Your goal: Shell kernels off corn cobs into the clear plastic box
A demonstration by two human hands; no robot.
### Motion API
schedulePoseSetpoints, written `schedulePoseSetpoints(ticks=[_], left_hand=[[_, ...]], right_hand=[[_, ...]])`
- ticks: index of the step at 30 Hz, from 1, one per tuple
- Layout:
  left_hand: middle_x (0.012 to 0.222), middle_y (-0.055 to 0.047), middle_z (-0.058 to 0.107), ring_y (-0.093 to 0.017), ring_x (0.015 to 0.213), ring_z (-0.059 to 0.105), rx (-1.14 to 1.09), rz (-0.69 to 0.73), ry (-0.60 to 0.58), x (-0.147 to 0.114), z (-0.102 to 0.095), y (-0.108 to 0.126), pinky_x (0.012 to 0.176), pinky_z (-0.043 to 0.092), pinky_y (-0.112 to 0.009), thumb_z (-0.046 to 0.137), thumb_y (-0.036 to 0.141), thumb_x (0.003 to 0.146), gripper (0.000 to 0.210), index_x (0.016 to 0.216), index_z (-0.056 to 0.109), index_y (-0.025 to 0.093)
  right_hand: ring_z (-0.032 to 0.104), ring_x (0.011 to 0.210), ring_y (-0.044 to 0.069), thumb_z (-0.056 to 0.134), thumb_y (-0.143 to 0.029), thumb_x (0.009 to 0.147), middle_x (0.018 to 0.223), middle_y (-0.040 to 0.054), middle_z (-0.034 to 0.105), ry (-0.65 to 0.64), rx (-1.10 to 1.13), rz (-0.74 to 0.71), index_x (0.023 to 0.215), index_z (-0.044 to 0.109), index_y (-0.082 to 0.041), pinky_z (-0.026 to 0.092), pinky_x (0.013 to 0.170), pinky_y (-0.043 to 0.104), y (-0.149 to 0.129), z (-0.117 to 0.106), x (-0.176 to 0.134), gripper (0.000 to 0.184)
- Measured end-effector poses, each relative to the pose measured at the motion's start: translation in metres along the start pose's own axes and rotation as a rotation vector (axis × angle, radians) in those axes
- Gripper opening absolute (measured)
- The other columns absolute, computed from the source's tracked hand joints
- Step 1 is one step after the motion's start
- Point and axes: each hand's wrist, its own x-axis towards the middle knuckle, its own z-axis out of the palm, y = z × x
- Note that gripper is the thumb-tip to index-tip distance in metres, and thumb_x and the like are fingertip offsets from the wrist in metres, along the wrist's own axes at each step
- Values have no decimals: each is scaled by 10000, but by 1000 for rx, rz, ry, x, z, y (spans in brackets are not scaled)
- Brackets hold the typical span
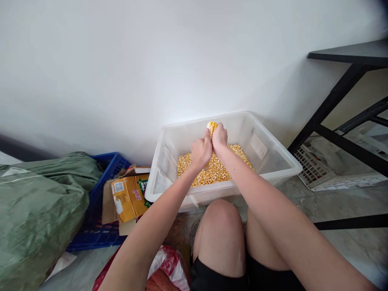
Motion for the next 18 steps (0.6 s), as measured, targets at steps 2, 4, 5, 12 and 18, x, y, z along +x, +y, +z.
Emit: schedulePoseSetpoints(ticks=[2,4,5,12,18], left_hand=[[584,-128,615,-255,663,623,-49,-31,-3,1,-1,0,693,433,-340,183,685,938,764,538,592,177],[603,-127,617,-254,682,620,-82,-54,0,2,-1,-1,698,435,-339,205,662,945,733,548,582,175],[618,-128,622,-256,697,620,-93,-60,4,2,-1,-1,706,437,-340,212,649,949,716,556,577,175],[558,-98,547,-256,718,598,-185,-81,19,6,1,-3,720,436,-348,289,665,919,653,511,499,199],[560,-70,566,-221,614,635,-466,-203,-113,10,9,-12,585,492,-315,221,776,880,706,658,559,196]], right_hand=[[661,805,218,304,-431,918,843,64,677,72,-59,60,780,568,-238,513,685,310,-5,-2,-3,355],[663,828,218,317,-398,915,900,71,693,107,-97,87,748,557,-238,512,706,313,-8,-3,-6,333],[662,835,218,316,-384,914,910,72,695,111,-106,84,736,549,-239,511,712,312,-9,-3,-7,327],[646,843,230,330,-364,905,801,77,652,137,-177,57,650,498,-249,485,723,310,-21,-8,-17,327],[629,811,226,327,-322,924,684,63,598,99,-245,-93,582,461,-238,471,764,307,-25,-15,-20,377]])
